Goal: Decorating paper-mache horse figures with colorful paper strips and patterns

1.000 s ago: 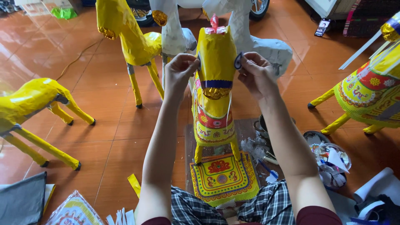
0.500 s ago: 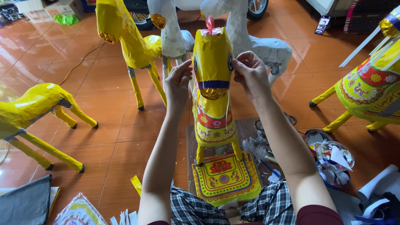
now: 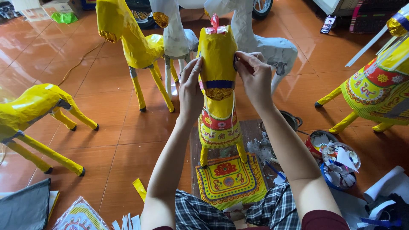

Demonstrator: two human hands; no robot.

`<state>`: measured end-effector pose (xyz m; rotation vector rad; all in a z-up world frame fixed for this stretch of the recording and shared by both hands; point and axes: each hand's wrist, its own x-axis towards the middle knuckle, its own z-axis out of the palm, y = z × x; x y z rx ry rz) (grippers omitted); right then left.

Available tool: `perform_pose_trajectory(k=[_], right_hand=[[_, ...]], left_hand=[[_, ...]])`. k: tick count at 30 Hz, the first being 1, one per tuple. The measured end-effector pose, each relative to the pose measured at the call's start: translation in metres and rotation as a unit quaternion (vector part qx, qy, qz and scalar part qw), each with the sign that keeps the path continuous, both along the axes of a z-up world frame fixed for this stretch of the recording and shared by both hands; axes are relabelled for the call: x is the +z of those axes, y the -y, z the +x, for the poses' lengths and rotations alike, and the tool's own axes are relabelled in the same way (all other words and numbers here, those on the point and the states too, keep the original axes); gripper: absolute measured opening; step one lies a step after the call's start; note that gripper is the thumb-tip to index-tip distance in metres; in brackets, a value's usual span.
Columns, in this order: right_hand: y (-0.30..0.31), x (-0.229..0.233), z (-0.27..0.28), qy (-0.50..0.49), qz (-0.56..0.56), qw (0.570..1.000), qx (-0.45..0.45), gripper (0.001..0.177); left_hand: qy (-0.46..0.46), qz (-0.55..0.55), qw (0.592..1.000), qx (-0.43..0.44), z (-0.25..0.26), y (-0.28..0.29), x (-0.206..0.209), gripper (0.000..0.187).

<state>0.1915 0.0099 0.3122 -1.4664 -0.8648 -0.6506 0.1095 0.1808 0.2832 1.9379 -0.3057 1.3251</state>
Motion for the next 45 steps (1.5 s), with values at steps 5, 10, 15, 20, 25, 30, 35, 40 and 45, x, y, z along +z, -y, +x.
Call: perform_pose_trajectory(k=[5, 10, 15, 20, 25, 30, 35, 40, 45], right_hand=[[0.002, 0.003, 0.001, -0.001, -0.015, 1.0, 0.01, 0.024], [0.003, -0.001, 0.008, 0.006, -0.032, 0.999, 0.012, 0.025], [0.002, -0.004, 0.014, 0.024, -0.028, 0.999, 0.015, 0.025], [0.004, -0.006, 0.003, 0.034, 0.0, 0.999, -0.01, 0.022], [-0.002, -0.007, 0.001, 0.089, -0.007, 0.996, -0.025, 0.022], [-0.006, -0.01, 0.006, 0.115, 0.006, 0.993, -0.027, 0.025], [0.002, 0.003, -0.007, 0.097, -0.04, 0.994, -0.028, 0.027], [0.003, -0.007, 0.0, 0.061, -0.031, 0.998, -0.009, 0.03], [0.027, -0.033, -0.007, 0.005, -0.004, 1.0, -0.005, 0.032]], left_hand=[[0.003, 0.002, 1.0, 0.02, 0.002, 0.0, 0.0, 0.045], [0.001, -0.011, 1.0, 0.008, 0.005, -0.003, 0.001, 0.047], [-0.019, -0.052, 0.998, -0.022, 0.012, -0.012, 0.0, 0.051], [-0.024, -0.018, 0.999, -0.017, 0.0, -0.013, 0.01, 0.055], [-0.025, -0.006, 0.999, -0.024, 0.008, -0.013, 0.006, 0.055], [-0.02, -0.011, 0.999, -0.025, 0.008, -0.011, 0.007, 0.053], [-0.037, 0.046, 0.997, 0.057, 0.005, -0.008, 0.019, 0.046], [-0.061, -0.023, 0.996, -0.06, 0.014, -0.019, 0.013, 0.047], [-0.082, -0.044, 0.995, -0.04, 0.004, -0.029, 0.01, 0.068]])
